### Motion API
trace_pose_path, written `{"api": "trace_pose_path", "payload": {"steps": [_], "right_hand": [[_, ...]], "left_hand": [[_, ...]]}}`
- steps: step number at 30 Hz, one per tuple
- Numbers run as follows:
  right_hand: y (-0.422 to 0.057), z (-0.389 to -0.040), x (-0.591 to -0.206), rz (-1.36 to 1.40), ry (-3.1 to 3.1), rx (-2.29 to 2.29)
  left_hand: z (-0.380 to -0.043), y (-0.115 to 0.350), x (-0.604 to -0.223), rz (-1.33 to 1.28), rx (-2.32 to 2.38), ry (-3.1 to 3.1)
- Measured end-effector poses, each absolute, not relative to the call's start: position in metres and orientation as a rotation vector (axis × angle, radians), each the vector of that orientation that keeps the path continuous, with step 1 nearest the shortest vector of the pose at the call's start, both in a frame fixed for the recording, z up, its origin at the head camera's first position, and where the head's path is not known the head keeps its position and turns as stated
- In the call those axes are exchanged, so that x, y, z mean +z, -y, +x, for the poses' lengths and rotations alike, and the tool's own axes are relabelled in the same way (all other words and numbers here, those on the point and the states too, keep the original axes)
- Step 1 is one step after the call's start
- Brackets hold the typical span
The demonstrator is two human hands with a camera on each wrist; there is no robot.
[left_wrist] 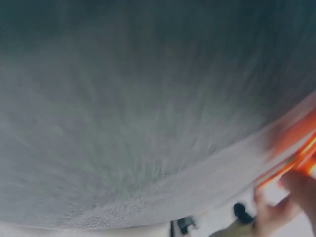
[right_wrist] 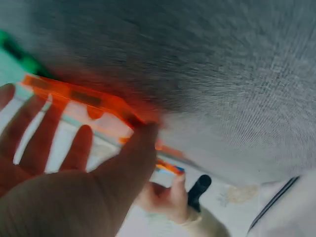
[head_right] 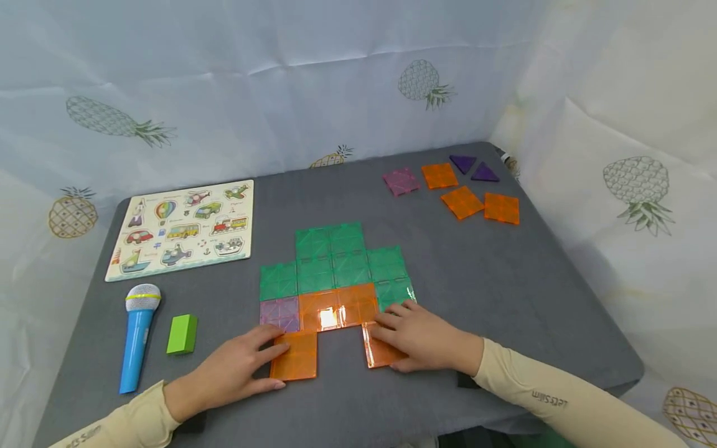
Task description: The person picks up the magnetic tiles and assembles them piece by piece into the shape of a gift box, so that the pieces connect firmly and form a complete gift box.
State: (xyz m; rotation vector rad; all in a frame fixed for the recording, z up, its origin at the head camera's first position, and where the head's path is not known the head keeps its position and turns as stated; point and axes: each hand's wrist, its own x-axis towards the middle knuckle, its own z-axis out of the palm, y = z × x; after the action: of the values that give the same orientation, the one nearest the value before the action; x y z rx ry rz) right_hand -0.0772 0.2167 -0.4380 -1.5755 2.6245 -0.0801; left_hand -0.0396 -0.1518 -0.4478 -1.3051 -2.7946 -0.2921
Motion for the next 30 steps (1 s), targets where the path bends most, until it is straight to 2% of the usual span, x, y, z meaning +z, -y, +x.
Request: {"api": "trace_pose_path", "payload": {"steps": [12, 22, 30], "right_hand": [[-0.183, -0.072, -0.460, -1.594, -2.700, -0.131], [-0.177, -0.053, -0.466, -1.584, -2.714, -0.084], [-0.175, -0.058, -0.470, -1.449, -2.780, -0.092]], "left_hand": [[-0.043, 0.091, -0.458, -1.437, -0.226, 2.690], [-0.044, 0.089, -0.457, -1.424, -0.162, 2.771], [-0.046, 0.088, -0.457, -1.418, -0.128, 2.803]]}}
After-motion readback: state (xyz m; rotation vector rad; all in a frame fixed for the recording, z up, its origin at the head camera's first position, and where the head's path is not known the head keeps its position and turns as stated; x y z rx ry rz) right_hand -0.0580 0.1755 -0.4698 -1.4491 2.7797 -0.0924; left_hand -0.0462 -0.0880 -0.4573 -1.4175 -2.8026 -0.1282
